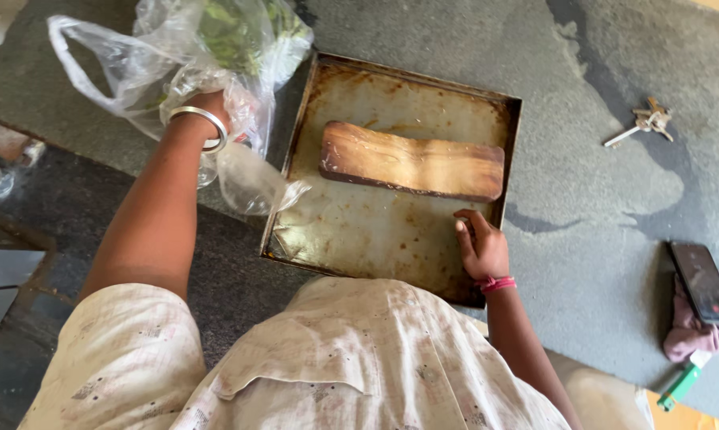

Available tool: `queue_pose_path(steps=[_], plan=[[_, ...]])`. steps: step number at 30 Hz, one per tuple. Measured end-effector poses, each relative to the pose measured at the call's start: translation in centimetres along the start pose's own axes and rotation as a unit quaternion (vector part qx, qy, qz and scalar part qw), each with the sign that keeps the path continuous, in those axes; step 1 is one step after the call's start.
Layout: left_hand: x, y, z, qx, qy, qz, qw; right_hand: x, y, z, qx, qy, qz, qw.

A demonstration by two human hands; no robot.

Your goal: The person chops a tomato on a wooden board placed in a metal tray using a long knife.

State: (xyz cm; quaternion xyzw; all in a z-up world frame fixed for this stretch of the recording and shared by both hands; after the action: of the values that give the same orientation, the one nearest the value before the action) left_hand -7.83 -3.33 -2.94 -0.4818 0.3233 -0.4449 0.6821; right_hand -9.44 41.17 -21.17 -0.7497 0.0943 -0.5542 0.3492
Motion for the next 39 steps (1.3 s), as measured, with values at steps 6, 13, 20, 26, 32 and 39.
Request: queue_pose_path(steps=[6,13,20,26,32,39], plan=[[12.5,18.5,-15.9,0.029,-0.011,-0.043,0.999,1.4,-0.7,0.1,-0.005,0.013,0.007,1.0],[13.0,20.6,-15.1,0.085,-0.028,-0.184,0.979,1.5,-0.8,0.2,-0.009,0.008,0.0,1.0],[12.2,15.3,-12.1,0.034,-0.035,-0.211,0.976,1.2,-0.8,0.1,0.0,0.013,-0.004,1.0],[13.7,11.7,-9.6,-0.014,-0.081,-0.165,0.983,1.6,-0.7,0.0,0.013,0.009,-0.002,1.0],[18.5,13.2,-11.3,-0.09,-0.061,-0.076,0.991,2.0,-0.7,0.1,0.004,-0.005,-0.004,1.0],[19.4,14.8,-10.6,-0.102,0.051,-0.082,0.99,1.6,-0.5,0.1,0.008,0.011,0.002,1.0]])
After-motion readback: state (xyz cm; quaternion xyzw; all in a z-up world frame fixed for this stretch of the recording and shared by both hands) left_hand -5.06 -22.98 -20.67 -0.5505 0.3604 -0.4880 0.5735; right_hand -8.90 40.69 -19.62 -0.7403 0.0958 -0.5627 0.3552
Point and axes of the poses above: each hand's wrist, its own z-axis away from the middle knuckle, its own y-axis out of the palm, x = y × z, the point moved 9 cm from there along -z, towards the middle knuckle, and after that the axes turned 6 degrees about -z, right-handed, at the moved point
